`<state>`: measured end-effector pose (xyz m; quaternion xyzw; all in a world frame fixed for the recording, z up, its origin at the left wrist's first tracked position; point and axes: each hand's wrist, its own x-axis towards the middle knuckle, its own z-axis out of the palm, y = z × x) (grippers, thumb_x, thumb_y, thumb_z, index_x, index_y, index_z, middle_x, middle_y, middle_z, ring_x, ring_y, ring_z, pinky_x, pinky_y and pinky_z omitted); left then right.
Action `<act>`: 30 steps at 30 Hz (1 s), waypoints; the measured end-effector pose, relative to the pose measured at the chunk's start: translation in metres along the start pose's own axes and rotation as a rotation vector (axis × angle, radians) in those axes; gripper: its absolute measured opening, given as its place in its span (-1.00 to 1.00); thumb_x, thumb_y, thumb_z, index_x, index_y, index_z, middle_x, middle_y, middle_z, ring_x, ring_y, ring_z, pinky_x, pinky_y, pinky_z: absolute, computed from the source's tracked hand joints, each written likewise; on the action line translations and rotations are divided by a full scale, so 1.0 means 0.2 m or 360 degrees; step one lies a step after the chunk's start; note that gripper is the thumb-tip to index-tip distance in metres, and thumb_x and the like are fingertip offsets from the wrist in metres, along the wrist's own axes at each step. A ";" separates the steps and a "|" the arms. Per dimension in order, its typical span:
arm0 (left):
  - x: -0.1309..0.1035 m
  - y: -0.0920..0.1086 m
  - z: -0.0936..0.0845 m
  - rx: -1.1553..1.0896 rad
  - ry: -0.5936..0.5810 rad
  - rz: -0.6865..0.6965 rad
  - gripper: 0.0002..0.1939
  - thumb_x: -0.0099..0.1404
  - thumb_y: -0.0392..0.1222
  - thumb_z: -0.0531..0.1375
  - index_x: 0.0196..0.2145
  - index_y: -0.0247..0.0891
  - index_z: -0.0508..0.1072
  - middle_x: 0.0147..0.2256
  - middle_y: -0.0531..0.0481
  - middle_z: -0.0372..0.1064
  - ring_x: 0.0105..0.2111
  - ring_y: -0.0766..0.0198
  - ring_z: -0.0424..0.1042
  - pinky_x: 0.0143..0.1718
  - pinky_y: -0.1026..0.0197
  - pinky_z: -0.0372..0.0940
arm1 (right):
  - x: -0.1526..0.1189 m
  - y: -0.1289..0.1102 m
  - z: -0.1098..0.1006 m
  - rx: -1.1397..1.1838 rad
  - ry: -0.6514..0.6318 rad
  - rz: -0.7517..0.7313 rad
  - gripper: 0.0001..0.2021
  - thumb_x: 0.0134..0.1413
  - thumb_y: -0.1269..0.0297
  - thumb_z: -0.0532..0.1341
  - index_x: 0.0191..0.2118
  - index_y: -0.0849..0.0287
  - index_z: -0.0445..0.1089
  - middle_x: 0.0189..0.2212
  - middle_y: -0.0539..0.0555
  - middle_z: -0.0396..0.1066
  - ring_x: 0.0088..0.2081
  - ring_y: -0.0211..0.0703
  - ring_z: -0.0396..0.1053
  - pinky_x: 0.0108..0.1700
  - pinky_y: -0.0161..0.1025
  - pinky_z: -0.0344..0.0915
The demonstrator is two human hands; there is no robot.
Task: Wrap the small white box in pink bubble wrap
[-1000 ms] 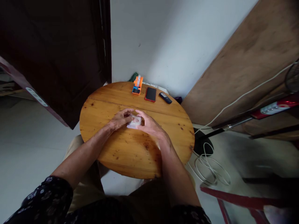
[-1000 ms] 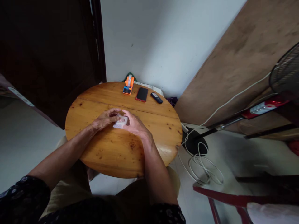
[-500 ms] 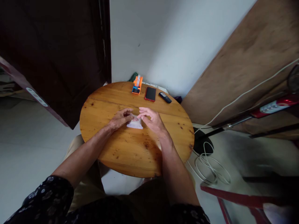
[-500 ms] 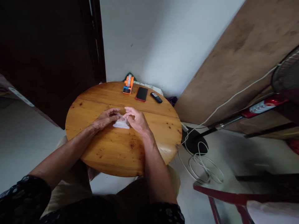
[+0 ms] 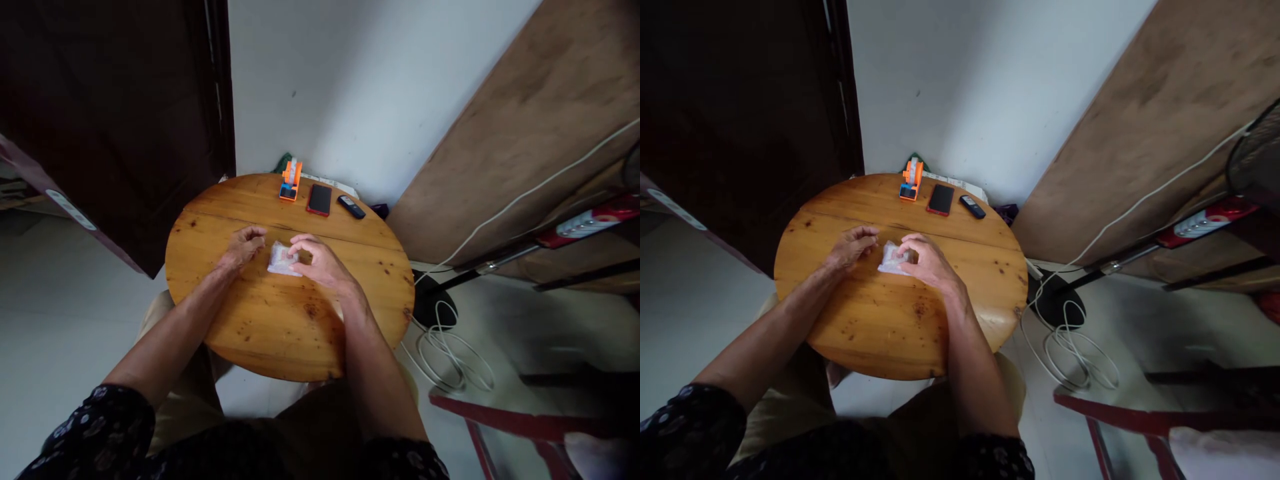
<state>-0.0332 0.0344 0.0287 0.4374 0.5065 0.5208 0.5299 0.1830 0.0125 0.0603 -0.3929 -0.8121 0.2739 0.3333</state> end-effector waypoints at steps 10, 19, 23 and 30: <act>-0.05 0.00 0.02 0.0094 -0.0450 0.0064 -0.48 -0.10 -0.11 0.36 -0.13 -0.31 0.51 -0.22 -0.05 0.50 -0.24 0.22 0.44 -0.08 0.13 0.29 | 0.03 0.00 0.08 -0.0172 0.0187 -0.0047 -0.84 0.12 0.38 0.17 -0.41 0.11 0.47 -0.21 0.07 0.56 -0.14 -0.12 0.50 0.00 -0.15 0.34; -0.08 0.00 0.04 0.0450 -0.0554 0.0161 -0.27 0.00 -0.05 0.36 0.14 -0.27 0.38 -0.07 -0.14 0.50 -0.10 0.07 0.47 -0.05 0.05 0.34 | 0.03 -0.02 0.09 -0.0097 0.0594 -0.0075 -0.89 0.21 0.27 0.12 -0.31 0.08 0.37 -0.03 0.14 0.49 0.02 -0.05 0.44 0.13 -0.06 0.29; -0.12 0.02 0.07 0.0399 -0.0680 0.0164 -0.23 -0.01 -0.07 0.38 0.17 -0.26 0.34 -0.05 -0.14 0.49 -0.12 0.09 0.48 -0.09 0.07 0.35 | 0.01 -0.02 0.04 -0.0058 0.0678 -0.0057 -0.86 0.25 0.21 0.11 -0.29 0.09 0.35 0.02 0.14 0.46 0.05 -0.05 0.41 0.14 -0.05 0.28; -0.15 0.05 0.08 0.0073 -0.0771 0.0037 -0.54 0.02 0.05 0.39 -0.18 -0.27 0.53 -0.22 -0.08 0.53 -0.26 0.14 0.48 -0.22 0.17 0.32 | 0.04 0.05 0.05 0.0251 0.0893 0.0205 -0.78 0.23 0.07 0.10 -0.23 0.08 0.37 -0.12 0.11 0.53 -0.10 -0.09 0.46 0.03 -0.11 0.34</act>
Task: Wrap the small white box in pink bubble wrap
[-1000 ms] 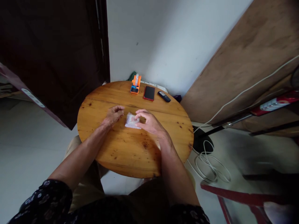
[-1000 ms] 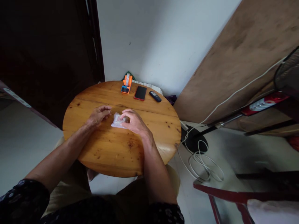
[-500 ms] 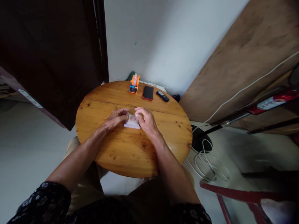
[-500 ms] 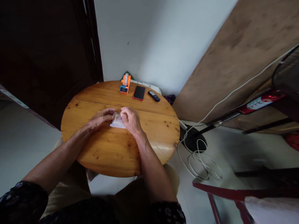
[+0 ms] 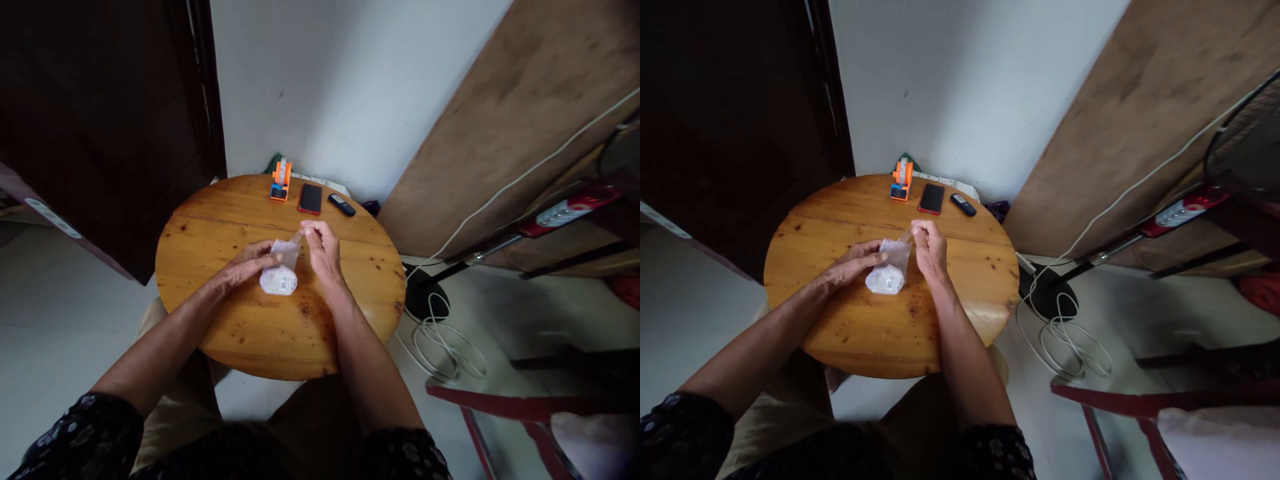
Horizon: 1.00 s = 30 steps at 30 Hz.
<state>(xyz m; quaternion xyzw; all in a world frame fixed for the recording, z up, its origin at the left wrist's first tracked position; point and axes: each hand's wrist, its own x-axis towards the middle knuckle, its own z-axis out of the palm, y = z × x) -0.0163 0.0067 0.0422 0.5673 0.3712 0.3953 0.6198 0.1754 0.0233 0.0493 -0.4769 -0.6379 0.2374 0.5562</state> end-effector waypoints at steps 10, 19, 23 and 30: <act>0.06 -0.08 -0.01 -0.0170 0.0303 -0.0113 -0.73 0.00 -0.08 0.38 -0.41 -0.30 0.48 -0.46 0.03 0.45 -0.47 0.31 0.38 -0.36 0.24 0.28 | 0.01 0.06 -0.07 0.0382 -0.0492 0.0672 -0.45 -0.17 0.15 0.39 0.03 0.08 0.37 -0.28 0.01 0.56 -0.26 -0.14 0.49 -0.20 -0.21 0.37; 0.05 -0.07 0.00 -0.0183 0.0281 0.0112 -0.43 -0.06 -0.14 0.38 -0.09 -0.19 0.30 -0.42 0.12 0.43 -0.50 0.35 0.35 -0.44 0.30 0.21 | 0.02 0.17 0.06 0.0437 -0.0005 0.0630 -0.56 -0.16 0.13 0.30 -0.08 0.11 0.36 -0.48 -0.10 0.45 -0.45 -0.21 0.38 -0.39 -0.29 0.29; 0.05 -0.08 0.00 -0.0122 0.0126 0.0087 -0.61 -0.06 -0.16 0.37 -0.26 -0.24 0.38 -0.32 0.04 0.45 -0.36 0.31 0.42 -0.31 0.27 0.28 | 0.05 0.19 0.03 0.0259 0.0123 0.0543 -0.57 -0.20 0.14 0.30 -0.13 0.12 0.36 -0.46 -0.08 0.44 -0.40 -0.19 0.38 -0.28 -0.24 0.34; 0.06 -0.08 0.01 -0.0237 0.0101 0.0189 -0.29 -0.07 -0.22 0.38 0.10 -0.22 0.39 0.07 -0.16 0.42 -0.01 0.12 0.43 -0.05 0.14 0.34 | 0.00 0.05 0.03 -0.0011 -0.0090 0.0347 -0.65 -0.01 -0.10 0.23 -0.31 0.11 0.40 -0.40 0.01 0.45 -0.37 -0.16 0.39 -0.27 -0.21 0.35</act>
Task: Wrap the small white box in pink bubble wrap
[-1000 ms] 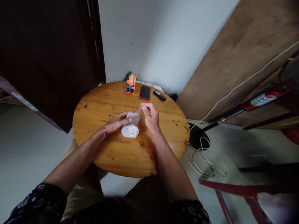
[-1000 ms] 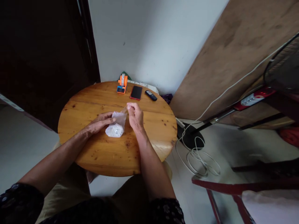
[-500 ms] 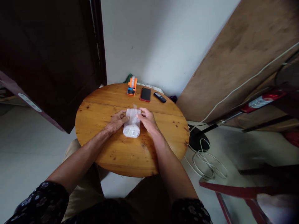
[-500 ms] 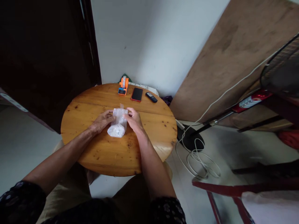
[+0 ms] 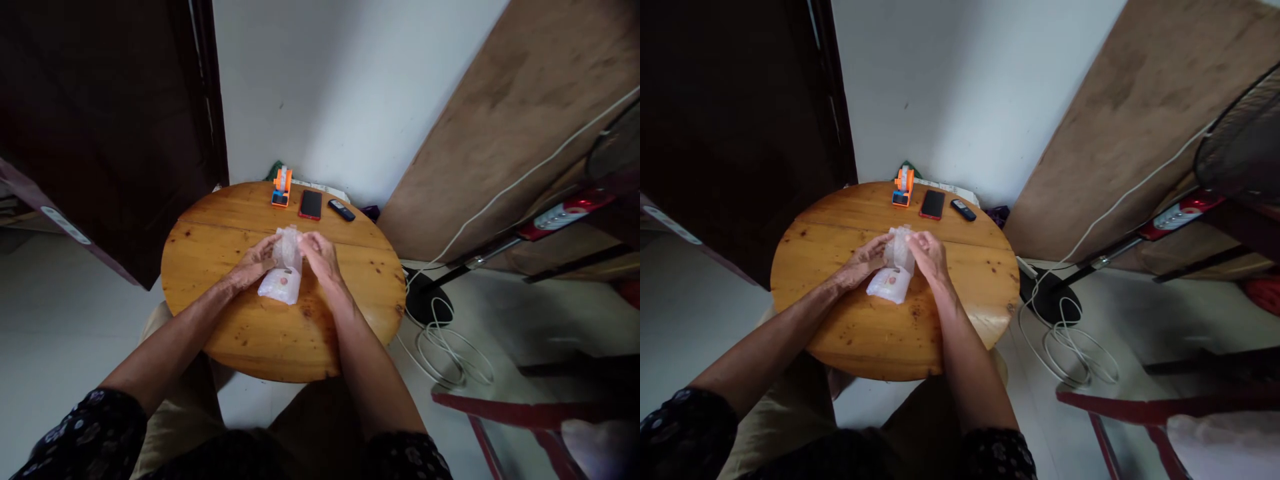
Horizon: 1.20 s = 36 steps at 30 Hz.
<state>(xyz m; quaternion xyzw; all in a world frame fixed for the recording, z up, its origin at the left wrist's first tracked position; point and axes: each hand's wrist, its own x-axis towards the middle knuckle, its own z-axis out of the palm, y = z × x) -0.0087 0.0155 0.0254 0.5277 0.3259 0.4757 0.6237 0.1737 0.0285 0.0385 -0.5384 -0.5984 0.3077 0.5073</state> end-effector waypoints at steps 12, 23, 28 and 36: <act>0.04 0.02 -0.03 -0.0025 0.0300 0.0090 -0.33 -0.10 -0.16 0.30 0.04 -0.26 0.41 -0.06 -0.14 0.47 -0.14 0.17 0.43 -0.15 0.19 0.30 | 0.06 0.07 -0.02 0.0629 0.0281 0.0376 -0.79 -0.16 0.08 0.27 -0.52 0.11 0.34 -0.62 -0.09 0.33 -0.55 -0.28 0.27 -0.46 -0.31 0.27; -0.02 0.03 -0.05 0.0859 0.0302 0.0024 -0.55 -0.04 -0.02 0.39 -0.19 -0.23 0.50 -0.56 0.15 0.26 -0.53 0.32 0.23 -0.47 0.28 0.11 | 0.06 0.10 -0.03 0.0668 0.0278 0.0430 -0.72 -0.25 0.05 0.35 -0.48 0.14 0.39 -0.62 -0.09 0.37 -0.60 -0.31 0.25 -0.58 -0.36 0.16; 0.01 0.02 -0.09 0.0708 0.0564 -0.0006 -0.80 0.02 -0.09 0.29 -0.40 -0.24 0.46 -0.56 0.08 0.35 -0.55 0.31 0.27 -0.51 0.30 0.12 | 0.08 0.15 -0.05 0.0323 0.0369 0.0327 -0.76 -0.09 0.05 0.22 -0.43 0.13 0.42 -0.56 -0.07 0.40 -0.52 -0.25 0.32 -0.45 -0.31 0.27; 0.03 0.03 -0.18 0.1436 0.0816 -0.0084 -0.70 0.05 -0.29 0.17 -0.21 -0.28 0.53 -0.57 0.03 0.37 -0.48 0.19 0.38 -0.41 0.25 0.17 | 0.06 0.13 -0.11 -0.0991 0.0260 0.0268 -0.78 0.02 0.37 0.20 -0.19 0.02 0.49 -0.38 0.05 0.54 -0.24 -0.03 0.47 -0.13 -0.17 0.32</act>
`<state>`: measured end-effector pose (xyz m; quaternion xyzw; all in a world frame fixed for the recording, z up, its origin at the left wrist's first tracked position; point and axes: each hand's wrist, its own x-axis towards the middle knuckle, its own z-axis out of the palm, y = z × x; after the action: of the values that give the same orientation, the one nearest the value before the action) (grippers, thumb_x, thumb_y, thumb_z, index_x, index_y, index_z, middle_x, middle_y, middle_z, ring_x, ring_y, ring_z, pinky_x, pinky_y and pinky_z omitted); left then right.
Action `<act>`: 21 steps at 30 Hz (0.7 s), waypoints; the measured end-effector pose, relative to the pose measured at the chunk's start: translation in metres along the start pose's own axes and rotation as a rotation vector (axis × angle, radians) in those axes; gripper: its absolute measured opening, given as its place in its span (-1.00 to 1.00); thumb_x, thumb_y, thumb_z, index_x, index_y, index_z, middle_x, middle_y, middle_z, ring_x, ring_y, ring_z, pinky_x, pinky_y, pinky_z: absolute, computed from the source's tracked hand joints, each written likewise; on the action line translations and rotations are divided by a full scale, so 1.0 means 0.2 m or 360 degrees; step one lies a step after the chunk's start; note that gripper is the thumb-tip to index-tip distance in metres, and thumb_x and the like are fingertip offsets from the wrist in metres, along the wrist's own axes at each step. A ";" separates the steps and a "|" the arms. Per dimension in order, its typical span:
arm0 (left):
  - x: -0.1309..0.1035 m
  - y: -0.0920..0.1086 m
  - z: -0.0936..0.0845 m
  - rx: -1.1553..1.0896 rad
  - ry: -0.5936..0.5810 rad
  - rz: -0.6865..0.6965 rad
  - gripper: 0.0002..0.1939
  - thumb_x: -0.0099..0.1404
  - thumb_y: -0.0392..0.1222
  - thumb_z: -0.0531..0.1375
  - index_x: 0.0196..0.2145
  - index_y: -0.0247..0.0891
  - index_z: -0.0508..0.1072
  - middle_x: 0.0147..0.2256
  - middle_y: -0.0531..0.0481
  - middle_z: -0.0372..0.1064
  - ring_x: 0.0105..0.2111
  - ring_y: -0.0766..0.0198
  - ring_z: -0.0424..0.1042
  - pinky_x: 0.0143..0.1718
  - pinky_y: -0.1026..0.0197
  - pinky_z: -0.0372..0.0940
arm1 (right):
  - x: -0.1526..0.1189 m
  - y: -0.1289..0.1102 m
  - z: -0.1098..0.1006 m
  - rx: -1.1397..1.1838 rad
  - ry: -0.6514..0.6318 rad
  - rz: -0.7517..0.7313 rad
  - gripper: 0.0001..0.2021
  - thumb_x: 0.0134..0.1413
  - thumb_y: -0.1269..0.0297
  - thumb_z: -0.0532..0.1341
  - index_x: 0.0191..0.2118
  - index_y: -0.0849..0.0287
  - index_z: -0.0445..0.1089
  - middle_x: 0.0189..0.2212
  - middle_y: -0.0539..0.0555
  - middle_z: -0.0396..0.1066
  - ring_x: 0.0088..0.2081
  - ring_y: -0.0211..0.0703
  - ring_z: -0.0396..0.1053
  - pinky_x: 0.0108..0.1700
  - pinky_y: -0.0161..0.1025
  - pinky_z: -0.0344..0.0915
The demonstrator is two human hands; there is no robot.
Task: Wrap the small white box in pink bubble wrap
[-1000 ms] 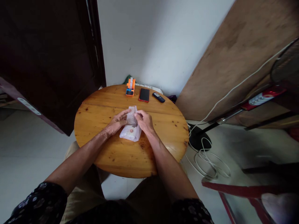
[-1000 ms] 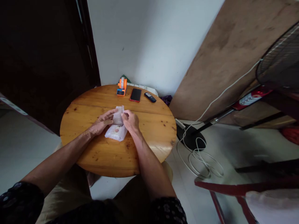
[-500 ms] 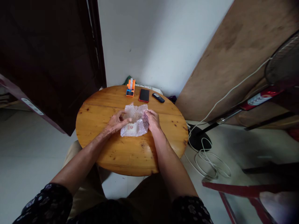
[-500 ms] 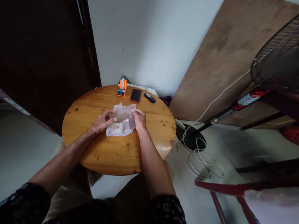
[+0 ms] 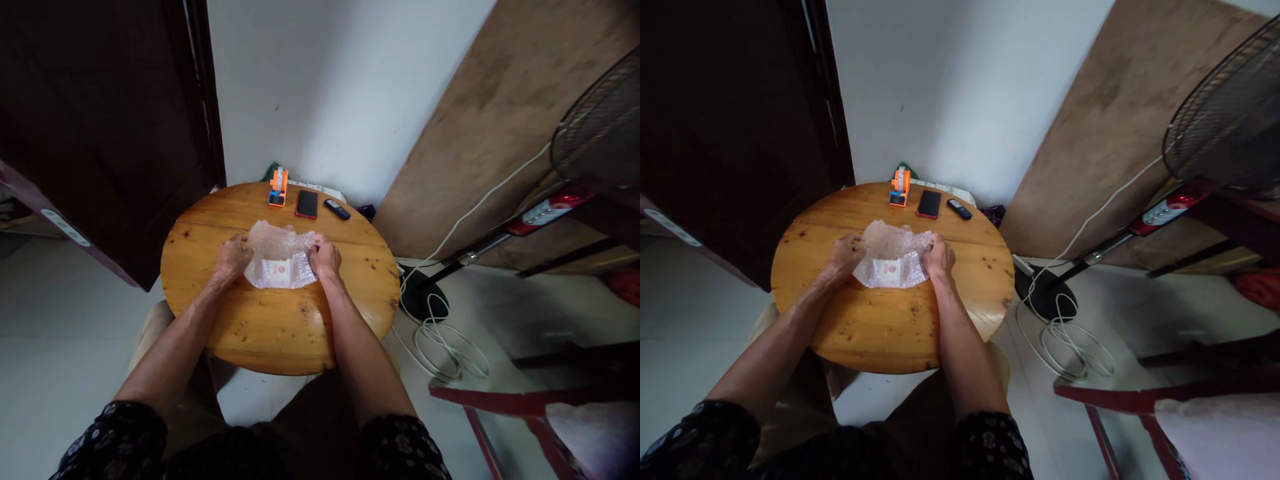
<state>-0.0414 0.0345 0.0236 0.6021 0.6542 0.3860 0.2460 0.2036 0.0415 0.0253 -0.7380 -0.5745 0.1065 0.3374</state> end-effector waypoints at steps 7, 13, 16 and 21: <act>-0.03 0.03 -0.04 0.0026 0.0127 0.0175 -0.59 0.13 -0.24 0.14 -0.06 -0.32 0.53 -0.21 -0.15 0.55 -0.21 0.10 0.50 -0.15 0.16 0.34 | -0.02 -0.04 -0.06 0.0108 0.0135 -0.0162 -0.66 0.09 0.38 0.14 -0.01 0.12 0.43 -0.09 0.09 0.54 -0.08 -0.07 0.45 0.04 -0.16 0.31; -0.08 0.07 -0.05 -0.0346 -0.0037 0.0527 -0.61 0.16 0.01 0.16 -0.18 -0.29 0.56 -0.13 -0.14 0.52 -0.11 0.07 0.46 -0.03 0.09 0.35 | -0.05 -0.10 -0.07 0.0941 -0.0370 -0.0464 -0.74 0.12 0.08 0.19 -0.20 0.15 0.46 -0.31 0.04 0.53 -0.30 -0.15 0.48 -0.17 -0.21 0.38; -0.08 0.08 -0.05 -0.0466 -0.0237 0.0419 -0.60 0.14 0.07 0.20 -0.21 -0.28 0.55 -0.20 -0.11 0.55 -0.16 0.08 0.49 -0.10 0.11 0.35 | -0.08 -0.13 -0.13 0.1023 -0.0715 -0.0440 -0.62 0.15 -0.08 0.18 -0.25 0.18 0.45 -0.37 0.05 0.51 -0.36 -0.19 0.46 -0.22 -0.24 0.36; -0.05 0.07 -0.10 -0.0705 -0.0408 0.0221 -0.56 0.16 0.17 0.18 -0.30 -0.30 0.52 -0.57 0.04 0.40 -0.52 0.25 0.40 -0.40 0.23 0.30 | -0.14 -0.21 -0.31 0.1122 -0.1484 -0.0496 -0.57 0.21 -0.10 0.15 -0.24 0.23 0.46 -0.44 0.07 0.53 -0.40 -0.23 0.46 -0.26 -0.27 0.35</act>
<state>-0.0478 0.0203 0.0446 0.6210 0.4742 0.4563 0.4257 0.1958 -0.0023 0.0912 -0.3645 -0.6932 0.5521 0.2861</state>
